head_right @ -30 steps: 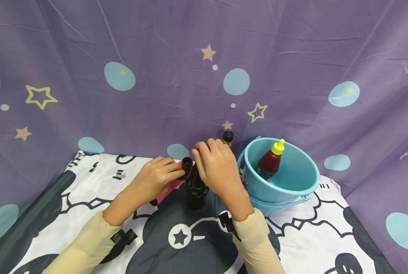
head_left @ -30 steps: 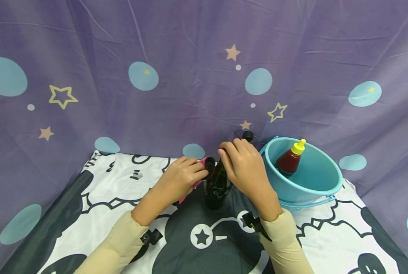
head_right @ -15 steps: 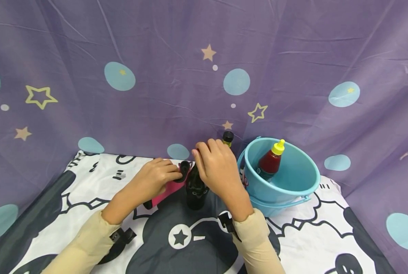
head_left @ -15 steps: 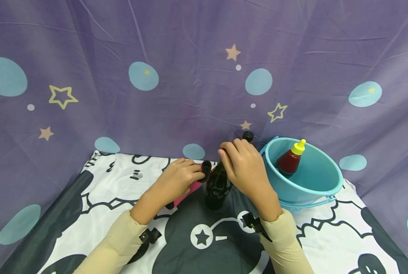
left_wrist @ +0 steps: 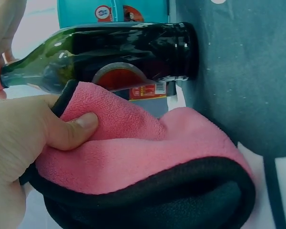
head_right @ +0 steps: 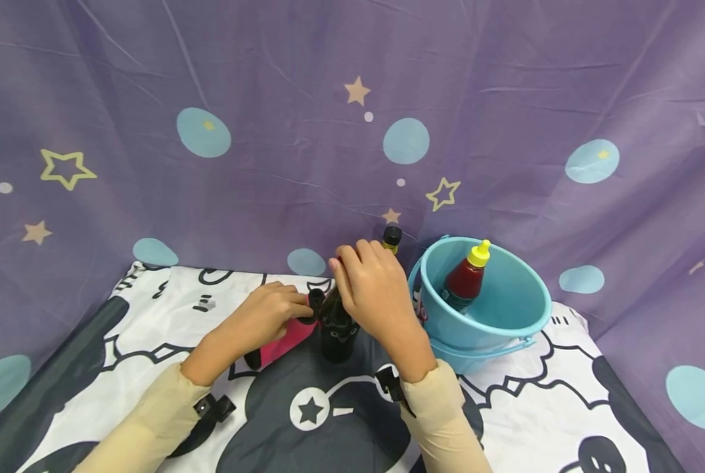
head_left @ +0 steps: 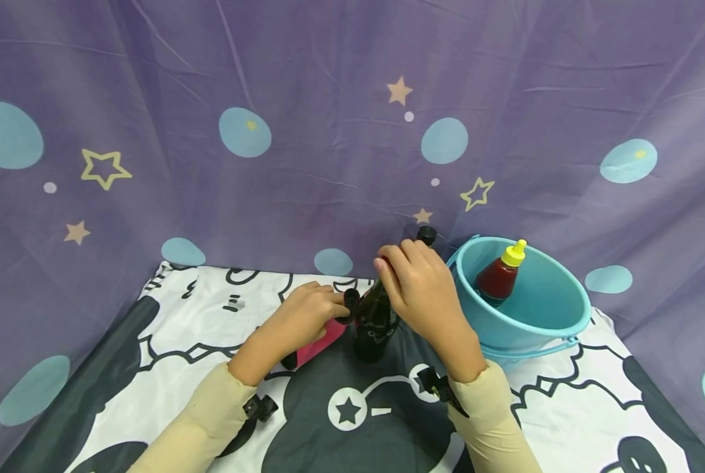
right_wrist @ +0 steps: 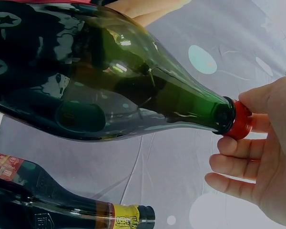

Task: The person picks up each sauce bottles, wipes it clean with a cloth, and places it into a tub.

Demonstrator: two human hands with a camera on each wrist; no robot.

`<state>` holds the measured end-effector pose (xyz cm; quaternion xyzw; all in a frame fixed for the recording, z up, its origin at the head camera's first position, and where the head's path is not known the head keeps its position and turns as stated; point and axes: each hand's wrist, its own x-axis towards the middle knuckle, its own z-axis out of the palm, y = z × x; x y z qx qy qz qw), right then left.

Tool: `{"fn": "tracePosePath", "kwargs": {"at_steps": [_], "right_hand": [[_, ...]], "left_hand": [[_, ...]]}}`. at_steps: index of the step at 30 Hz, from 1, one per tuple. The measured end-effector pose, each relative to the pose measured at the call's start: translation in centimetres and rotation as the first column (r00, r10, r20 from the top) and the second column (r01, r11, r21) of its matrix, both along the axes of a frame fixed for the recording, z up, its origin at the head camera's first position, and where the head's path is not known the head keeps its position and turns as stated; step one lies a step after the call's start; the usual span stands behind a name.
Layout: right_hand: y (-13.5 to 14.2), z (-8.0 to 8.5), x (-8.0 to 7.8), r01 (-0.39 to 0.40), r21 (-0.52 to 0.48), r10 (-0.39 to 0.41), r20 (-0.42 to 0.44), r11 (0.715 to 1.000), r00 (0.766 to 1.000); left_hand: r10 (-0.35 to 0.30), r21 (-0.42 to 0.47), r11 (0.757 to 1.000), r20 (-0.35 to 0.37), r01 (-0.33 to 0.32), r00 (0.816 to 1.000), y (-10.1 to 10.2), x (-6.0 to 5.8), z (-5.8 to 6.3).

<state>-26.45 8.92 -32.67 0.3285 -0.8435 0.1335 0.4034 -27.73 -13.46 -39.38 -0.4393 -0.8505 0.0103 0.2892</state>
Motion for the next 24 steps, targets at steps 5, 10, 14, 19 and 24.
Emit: {"fn": "tracePosePath", "kwargs": {"at_steps": [5,10,14,19,24], "right_hand": [[0.0,0.1,0.1,0.006,0.003,-0.006,0.002,1.0,1.0],[0.0,0.0,0.1,0.004,0.0,-0.004,-0.005,1.0,1.0],[0.0,-0.1,0.1,0.003,-0.004,-0.003,-0.008,1.0,1.0],[0.1,-0.1,0.2,0.004,-0.005,-0.004,-0.001,1.0,1.0],[0.0,0.0,0.2,-0.003,-0.011,0.003,-0.004,1.0,1.0]], "left_hand": [[-0.004,0.012,1.0,0.048,0.003,0.999,-0.1,-0.2,-0.4],[0.001,0.009,1.0,0.084,-0.002,0.996,0.0,-0.4,-1.0],[0.005,-0.007,1.0,0.101,-0.004,0.995,0.1,-0.4,-1.2],[0.005,-0.013,1.0,0.121,-0.004,0.993,0.2,-0.3,-1.5],[0.015,-0.023,1.0,0.139,-0.012,0.99,0.3,-0.3,-1.6]]}}
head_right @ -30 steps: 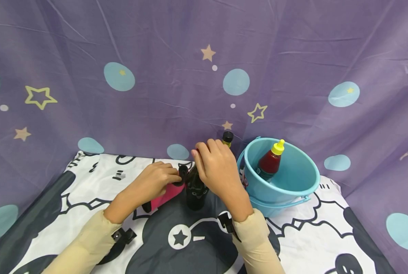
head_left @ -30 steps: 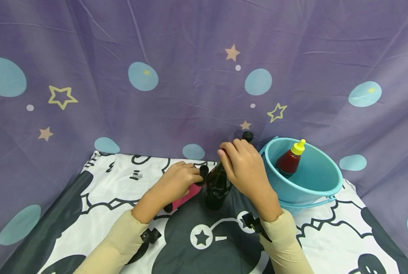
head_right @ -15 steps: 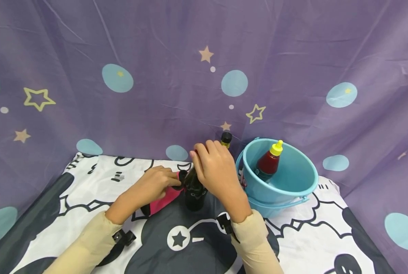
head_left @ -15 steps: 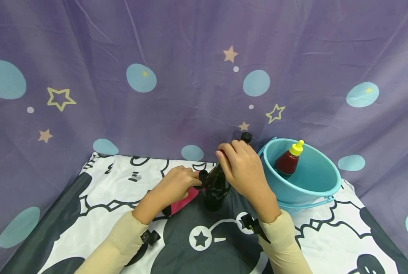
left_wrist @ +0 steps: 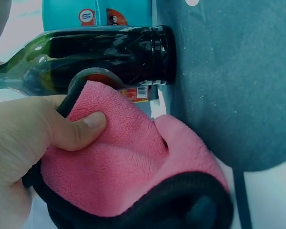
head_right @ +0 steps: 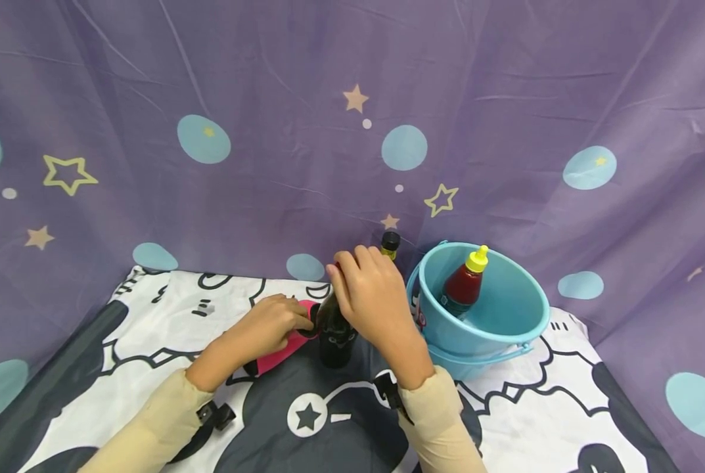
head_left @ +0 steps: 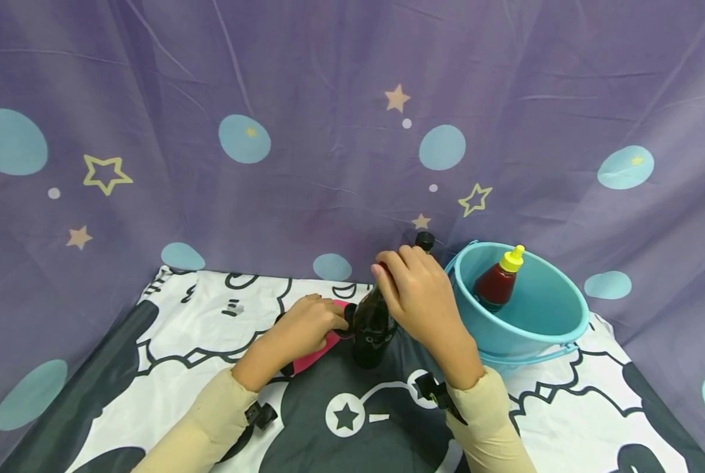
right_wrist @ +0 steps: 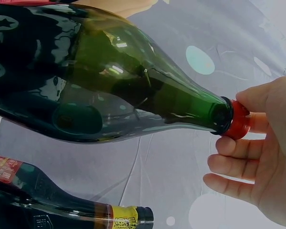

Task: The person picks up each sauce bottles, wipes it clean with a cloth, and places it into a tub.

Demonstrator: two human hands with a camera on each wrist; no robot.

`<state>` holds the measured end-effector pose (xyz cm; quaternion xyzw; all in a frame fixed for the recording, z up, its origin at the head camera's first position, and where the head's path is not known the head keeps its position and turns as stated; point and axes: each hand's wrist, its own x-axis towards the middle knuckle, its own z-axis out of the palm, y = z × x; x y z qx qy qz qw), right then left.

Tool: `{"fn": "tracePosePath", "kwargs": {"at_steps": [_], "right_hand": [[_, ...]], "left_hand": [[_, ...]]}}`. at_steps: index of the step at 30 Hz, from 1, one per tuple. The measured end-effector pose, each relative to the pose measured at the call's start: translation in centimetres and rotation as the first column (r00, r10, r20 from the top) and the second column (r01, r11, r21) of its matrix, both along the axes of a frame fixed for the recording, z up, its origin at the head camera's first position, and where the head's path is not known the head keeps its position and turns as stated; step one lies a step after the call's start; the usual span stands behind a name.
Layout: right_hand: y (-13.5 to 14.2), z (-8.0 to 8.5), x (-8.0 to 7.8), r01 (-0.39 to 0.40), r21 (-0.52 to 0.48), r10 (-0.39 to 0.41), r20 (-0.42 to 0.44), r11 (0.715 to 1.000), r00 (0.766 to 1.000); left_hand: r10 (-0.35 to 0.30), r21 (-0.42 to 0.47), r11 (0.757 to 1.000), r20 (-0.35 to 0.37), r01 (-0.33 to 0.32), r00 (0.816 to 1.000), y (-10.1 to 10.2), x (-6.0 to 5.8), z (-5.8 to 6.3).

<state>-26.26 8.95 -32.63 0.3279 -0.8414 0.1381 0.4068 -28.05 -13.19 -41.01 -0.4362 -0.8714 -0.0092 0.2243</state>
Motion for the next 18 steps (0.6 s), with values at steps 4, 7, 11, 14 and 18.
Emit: {"fn": "tracePosePath", "kwargs": {"at_steps": [4,7,11,14,18], "right_hand": [[0.0,0.02,0.05,-0.006,-0.002,0.006,-0.001,1.0,1.0],[-0.02,0.05,0.08,-0.003,-0.002,0.003,0.001,1.0,1.0],[0.01,0.04,0.08,0.001,-0.002,-0.001,-0.001,1.0,1.0],[0.05,0.01,0.05,0.0,-0.002,0.0,-0.005,1.0,1.0],[0.03,-0.05,0.15,0.001,0.0,-0.001,0.006,1.0,1.0]], "left_hand": [[0.001,-0.002,1.0,0.02,-0.001,1.0,0.09,0.01,-0.16],[0.006,0.003,1.0,0.031,-0.006,0.999,0.13,0.02,-0.22],[0.008,0.016,1.0,0.036,-0.009,0.999,0.17,0.0,-0.16],[0.009,0.028,1.0,0.041,-0.01,0.999,0.18,-0.01,-0.1],[0.009,0.043,0.999,0.059,-0.012,0.998,0.11,0.09,-0.06]]}}
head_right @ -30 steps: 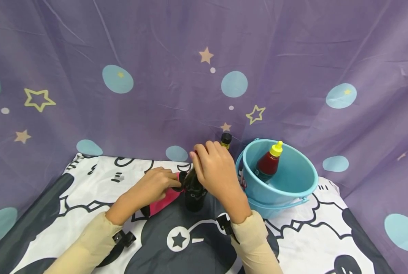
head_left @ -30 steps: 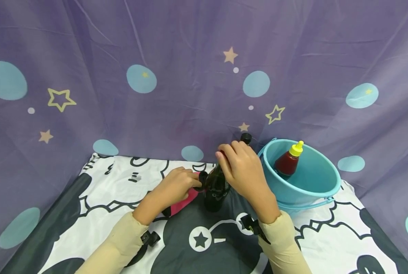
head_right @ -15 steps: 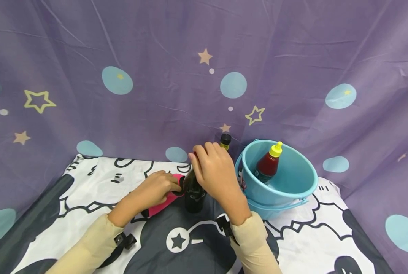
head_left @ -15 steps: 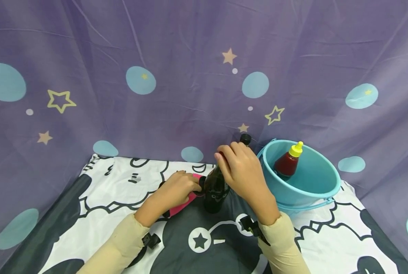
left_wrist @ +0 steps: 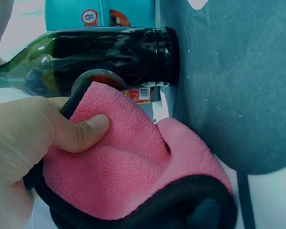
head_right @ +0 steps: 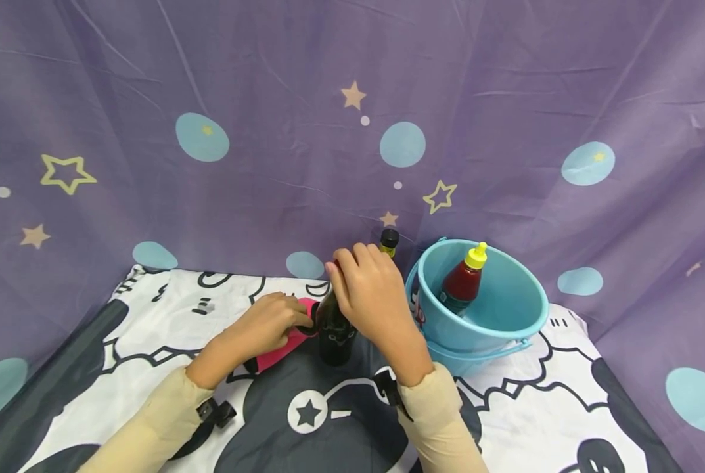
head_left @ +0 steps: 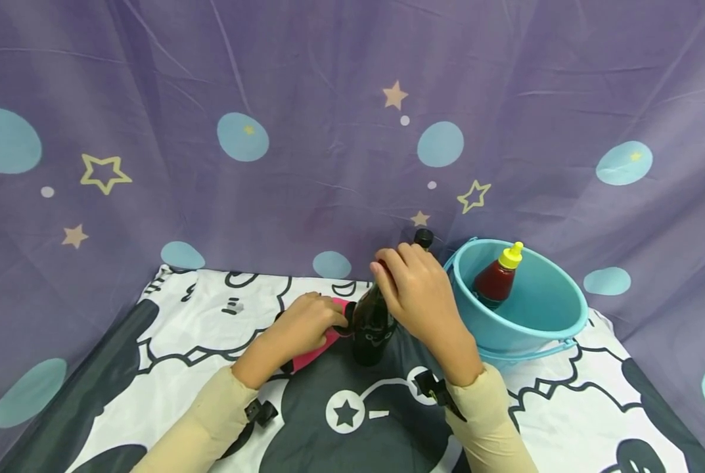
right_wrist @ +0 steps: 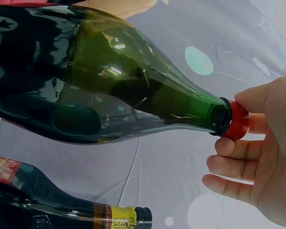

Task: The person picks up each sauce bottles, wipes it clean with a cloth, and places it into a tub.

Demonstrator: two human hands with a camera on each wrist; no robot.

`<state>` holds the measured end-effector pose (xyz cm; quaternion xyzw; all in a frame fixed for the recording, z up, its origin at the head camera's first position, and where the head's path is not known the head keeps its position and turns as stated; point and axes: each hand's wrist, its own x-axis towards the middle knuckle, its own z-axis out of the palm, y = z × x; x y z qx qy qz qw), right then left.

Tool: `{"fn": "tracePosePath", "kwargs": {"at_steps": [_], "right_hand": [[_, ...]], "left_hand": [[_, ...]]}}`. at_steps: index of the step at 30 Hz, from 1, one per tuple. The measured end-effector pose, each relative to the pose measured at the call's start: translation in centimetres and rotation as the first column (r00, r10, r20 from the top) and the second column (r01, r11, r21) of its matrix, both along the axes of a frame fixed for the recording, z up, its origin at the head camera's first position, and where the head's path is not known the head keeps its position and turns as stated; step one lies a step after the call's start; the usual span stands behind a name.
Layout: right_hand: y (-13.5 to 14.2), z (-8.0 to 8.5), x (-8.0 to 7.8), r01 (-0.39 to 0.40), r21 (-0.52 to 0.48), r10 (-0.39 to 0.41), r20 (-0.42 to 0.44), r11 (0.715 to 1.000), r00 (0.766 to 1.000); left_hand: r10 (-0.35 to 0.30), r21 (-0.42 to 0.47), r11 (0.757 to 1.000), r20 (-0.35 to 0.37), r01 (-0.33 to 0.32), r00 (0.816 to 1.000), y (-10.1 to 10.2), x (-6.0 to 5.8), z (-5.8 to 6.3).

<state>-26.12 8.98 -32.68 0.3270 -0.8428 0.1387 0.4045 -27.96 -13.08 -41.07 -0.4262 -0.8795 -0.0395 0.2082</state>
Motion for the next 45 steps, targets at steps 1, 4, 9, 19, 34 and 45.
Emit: {"fn": "tracePosePath", "kwargs": {"at_steps": [1,4,9,19,34,45], "right_hand": [[0.0,0.0,0.0,0.0,0.001,0.0,0.004,1.0,1.0],[0.0,0.0,0.1,0.004,0.004,-0.004,0.014,1.0,1.0],[0.0,0.1,0.1,0.004,0.0,-0.004,0.014,1.0,1.0],[-0.1,0.0,0.0,0.002,-0.003,-0.002,0.017,1.0,1.0],[0.0,0.1,0.0,-0.005,-0.005,0.004,-0.022,1.0,1.0],[0.0,0.0,-0.1,-0.006,0.005,0.007,-0.029,1.0,1.0]], "left_hand": [[0.002,0.004,1.0,0.004,-0.002,1.0,0.0,0.0,0.1],[0.014,0.024,1.0,0.003,-0.014,1.0,-0.3,0.0,0.3],[0.042,0.147,0.989,-0.085,-0.029,0.996,-1.0,0.1,1.5],[0.135,0.462,0.887,-0.295,0.017,0.946,-1.5,1.1,4.2],[0.047,0.579,0.739,-0.555,0.345,0.83,2.2,2.2,3.9],[-0.011,0.511,0.807,-0.486,0.294,0.874,2.0,2.0,3.2]]}}
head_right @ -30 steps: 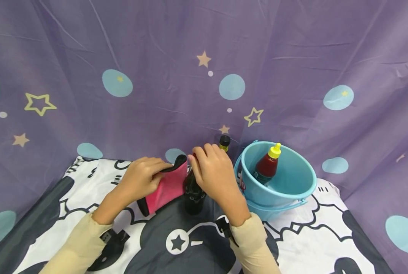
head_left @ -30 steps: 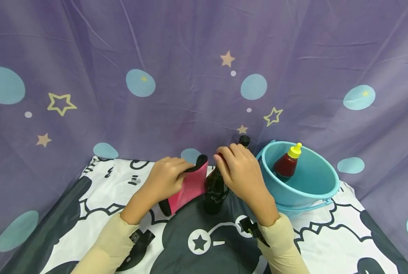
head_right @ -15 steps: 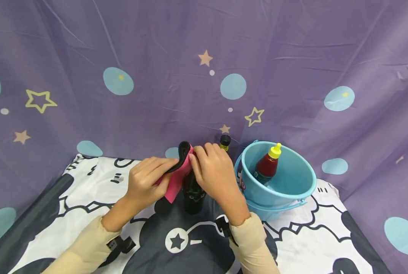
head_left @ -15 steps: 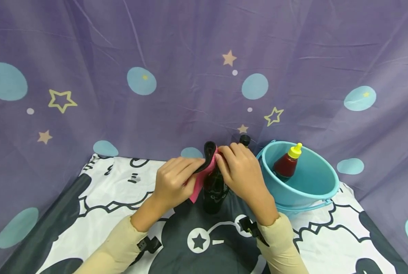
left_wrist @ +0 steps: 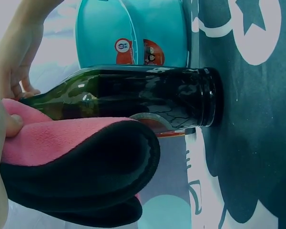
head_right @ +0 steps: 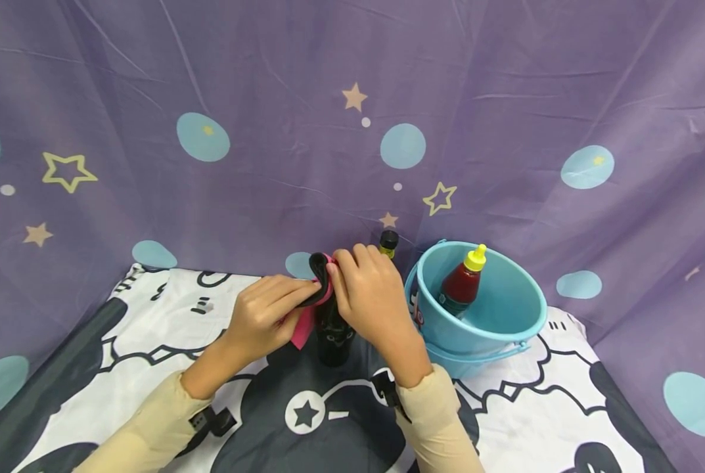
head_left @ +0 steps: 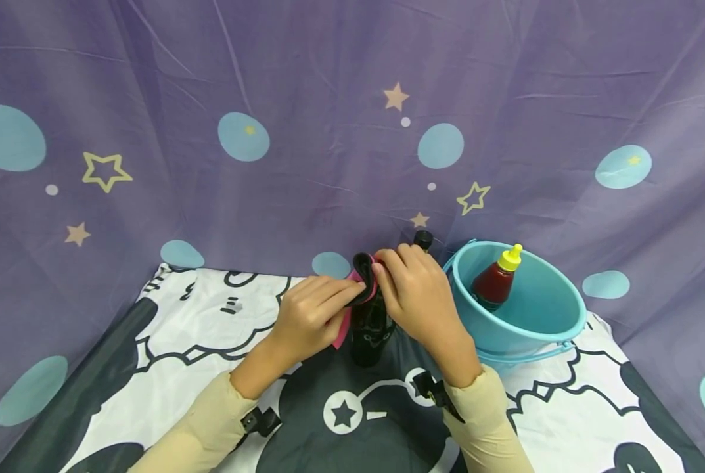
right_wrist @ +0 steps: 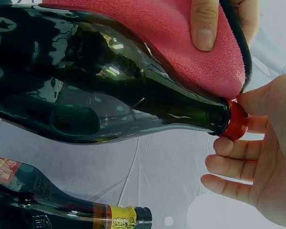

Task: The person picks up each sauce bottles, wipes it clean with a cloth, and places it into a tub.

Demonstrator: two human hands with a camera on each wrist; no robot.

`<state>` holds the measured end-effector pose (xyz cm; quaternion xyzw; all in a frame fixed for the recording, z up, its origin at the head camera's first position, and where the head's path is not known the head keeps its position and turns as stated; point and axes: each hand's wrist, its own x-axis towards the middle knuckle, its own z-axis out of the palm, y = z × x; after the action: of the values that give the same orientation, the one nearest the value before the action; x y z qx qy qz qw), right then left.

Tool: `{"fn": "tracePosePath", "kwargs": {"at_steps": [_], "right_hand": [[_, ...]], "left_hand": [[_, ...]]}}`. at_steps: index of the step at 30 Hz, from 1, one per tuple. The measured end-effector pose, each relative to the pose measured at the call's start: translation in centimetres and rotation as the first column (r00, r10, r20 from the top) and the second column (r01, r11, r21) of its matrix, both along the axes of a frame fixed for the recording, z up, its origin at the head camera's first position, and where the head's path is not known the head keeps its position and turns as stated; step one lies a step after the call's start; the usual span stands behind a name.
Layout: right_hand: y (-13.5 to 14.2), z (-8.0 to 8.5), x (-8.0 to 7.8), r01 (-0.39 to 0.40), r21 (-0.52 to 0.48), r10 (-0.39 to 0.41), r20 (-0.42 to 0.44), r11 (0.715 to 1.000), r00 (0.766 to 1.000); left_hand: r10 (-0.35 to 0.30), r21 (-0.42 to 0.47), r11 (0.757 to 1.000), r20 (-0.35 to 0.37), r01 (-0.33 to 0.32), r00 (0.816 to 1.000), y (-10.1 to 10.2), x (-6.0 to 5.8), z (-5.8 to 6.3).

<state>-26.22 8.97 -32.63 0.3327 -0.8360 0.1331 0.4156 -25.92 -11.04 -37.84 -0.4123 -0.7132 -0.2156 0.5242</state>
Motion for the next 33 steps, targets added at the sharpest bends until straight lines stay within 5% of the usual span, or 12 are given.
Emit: {"fn": "tracePosePath", "kwargs": {"at_steps": [33], "right_hand": [[-0.01,0.02,0.01,0.009,-0.001,-0.009,0.012,1.0,1.0]], "left_hand": [[0.0,-0.165,0.986,0.095,0.016,0.996,-0.9,-0.24,0.32]]}}
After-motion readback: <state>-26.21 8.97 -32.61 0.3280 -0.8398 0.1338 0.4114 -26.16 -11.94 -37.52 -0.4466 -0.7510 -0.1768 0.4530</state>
